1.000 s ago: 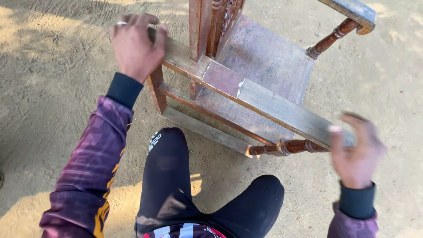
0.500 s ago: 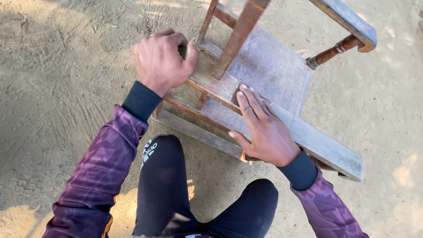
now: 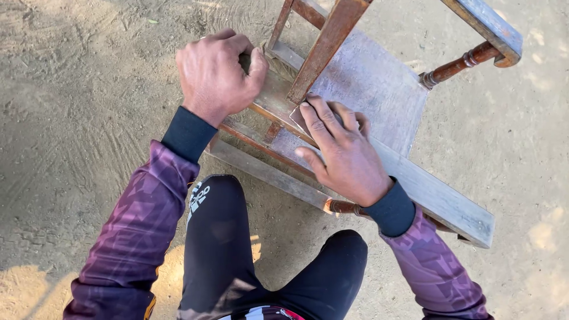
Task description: Sand the wooden armrests and frame of a chair using sandpaper to prepare the surface.
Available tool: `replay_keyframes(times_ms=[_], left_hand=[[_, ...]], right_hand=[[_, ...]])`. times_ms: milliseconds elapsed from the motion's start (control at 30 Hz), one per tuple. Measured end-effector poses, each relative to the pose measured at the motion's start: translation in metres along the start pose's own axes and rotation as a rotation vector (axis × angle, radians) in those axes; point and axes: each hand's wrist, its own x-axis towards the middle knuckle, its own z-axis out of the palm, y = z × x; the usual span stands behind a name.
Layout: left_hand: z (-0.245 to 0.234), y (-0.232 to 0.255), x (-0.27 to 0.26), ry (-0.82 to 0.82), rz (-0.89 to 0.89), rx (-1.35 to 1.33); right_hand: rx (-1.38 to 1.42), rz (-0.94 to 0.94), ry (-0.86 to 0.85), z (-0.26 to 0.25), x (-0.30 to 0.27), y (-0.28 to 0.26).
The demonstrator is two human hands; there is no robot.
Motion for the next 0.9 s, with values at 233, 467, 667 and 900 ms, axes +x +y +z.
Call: replay_keyframes(times_ms=[233,467,667,900], left_hand=[[0.003,-0.003,0.000,-0.005,-0.003,0.011],[0.004,-0.002,-0.001,-0.019,-0.009,0.020],[0.003,0.000,-0.001,-0.011,-0.007,0.015],[0.003,0.000,-0.001,0.014,-0.002,-0.006]], right_hand=[[0.082,-0.140,-0.020,-0.004,-0.003,0.017],[0.209,-0.143,0.059,-0.003,0.009,0.024],[0.127,-0.237,-0.023,-0.013,0.011,0.031],[0.048,-0.234,-0.010,-0.005,0.006,0.028]])
